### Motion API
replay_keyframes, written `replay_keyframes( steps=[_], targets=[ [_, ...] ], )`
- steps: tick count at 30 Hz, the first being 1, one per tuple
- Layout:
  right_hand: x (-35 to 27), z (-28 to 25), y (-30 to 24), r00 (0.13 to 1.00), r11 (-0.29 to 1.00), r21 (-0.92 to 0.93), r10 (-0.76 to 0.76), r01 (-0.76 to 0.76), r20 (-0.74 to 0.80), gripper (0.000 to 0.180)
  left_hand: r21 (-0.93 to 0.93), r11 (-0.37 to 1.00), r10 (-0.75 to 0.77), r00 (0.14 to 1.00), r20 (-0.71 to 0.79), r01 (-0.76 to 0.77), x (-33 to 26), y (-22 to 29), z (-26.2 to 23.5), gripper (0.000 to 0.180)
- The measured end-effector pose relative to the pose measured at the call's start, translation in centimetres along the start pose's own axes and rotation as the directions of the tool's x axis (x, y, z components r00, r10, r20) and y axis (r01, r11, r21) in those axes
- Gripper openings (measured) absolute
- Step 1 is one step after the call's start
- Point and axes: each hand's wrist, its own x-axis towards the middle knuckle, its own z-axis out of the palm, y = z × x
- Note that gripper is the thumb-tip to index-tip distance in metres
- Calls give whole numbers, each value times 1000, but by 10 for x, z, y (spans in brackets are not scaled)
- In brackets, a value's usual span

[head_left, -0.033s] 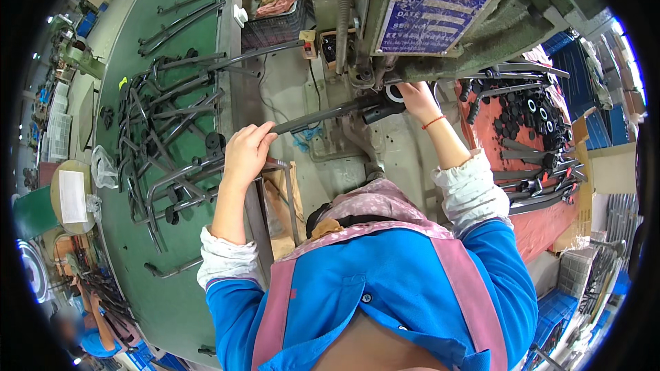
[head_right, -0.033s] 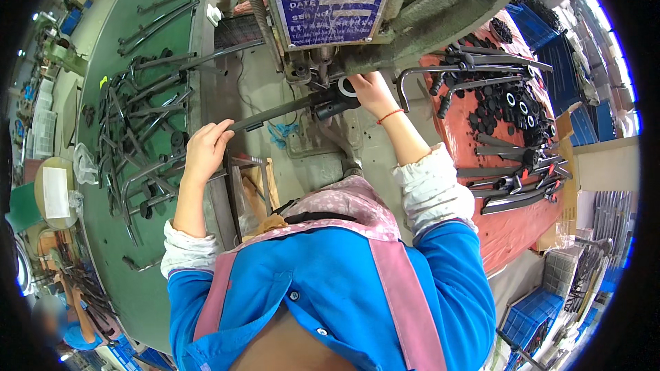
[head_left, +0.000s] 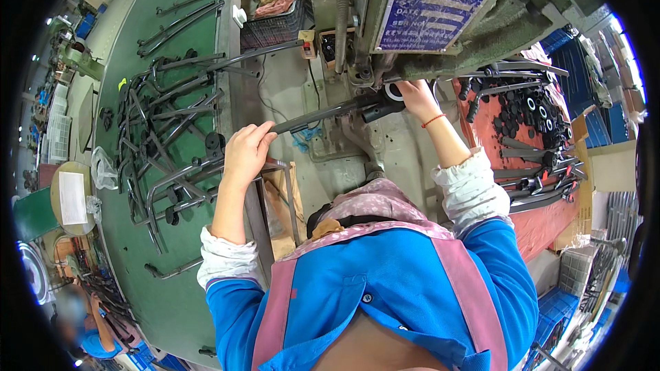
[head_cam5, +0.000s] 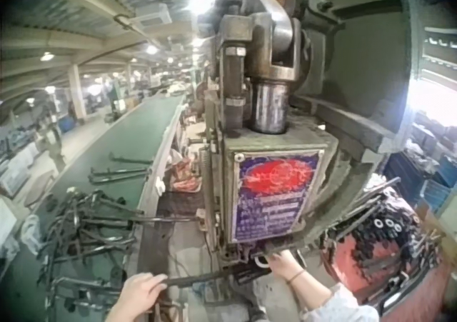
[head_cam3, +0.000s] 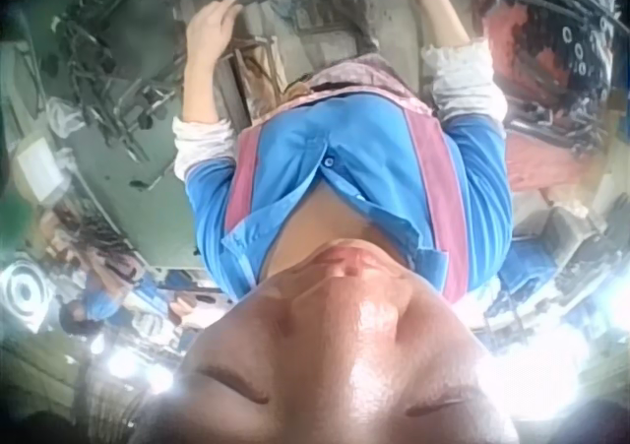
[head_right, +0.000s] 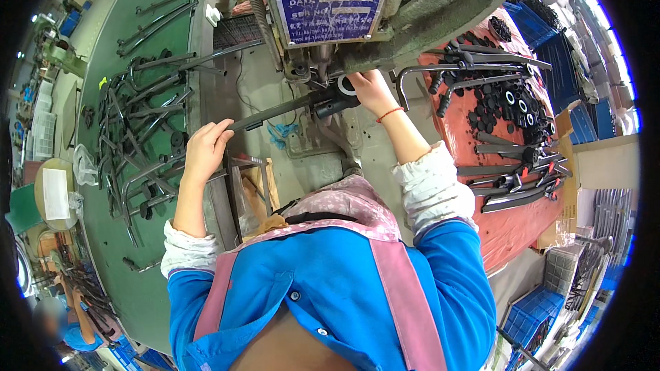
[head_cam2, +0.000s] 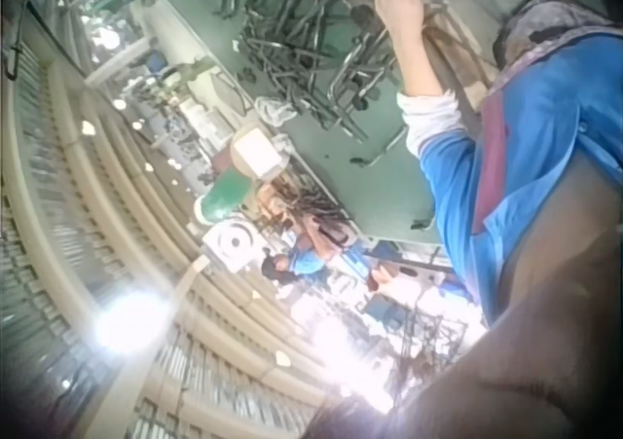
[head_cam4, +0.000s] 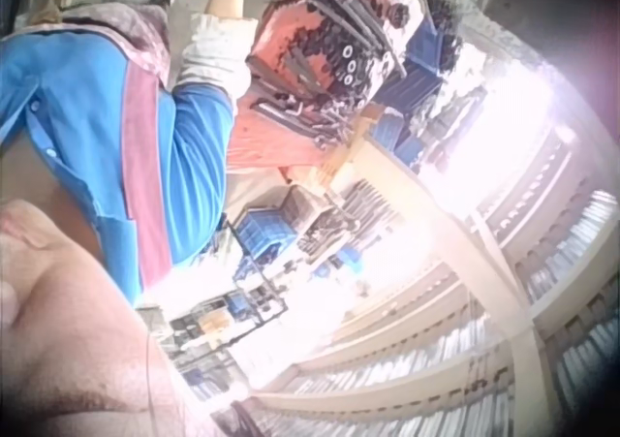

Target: The person repeatedly picks up metal frame pieces and black plastic end caps, inserts the caps onto the frame ends, and places the assembled units on a nearby table. The process is continuous and repetitive throughout the clip.

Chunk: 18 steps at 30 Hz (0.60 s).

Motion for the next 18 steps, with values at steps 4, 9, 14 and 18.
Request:
replay_keyframes(
  steps=[4, 9, 14, 18],
  targets=[
    [0, -2, -19, 992, 982, -146, -117, 124, 55, 25, 7, 1000, 8, 998, -59, -8, -1, 7, -3, 21],
    [-3, -36, -28, 905, 371, -830, -256, 417, 340, 36, 29, 997, -65, 996, -52, 67, -6, 31, -29, 27],
    [13, -37, -35, 929, 955, -217, 256, -200, 269, 23, 110, 990, -89, 995, -42, 93, -58, 41, -22, 29],
    [86, -13, 83, 909, 916, 13, -397, 402, -130, 12, 130, 982, -132, 991, -28, 134, -89, 50, -7, 32]
  ],
)
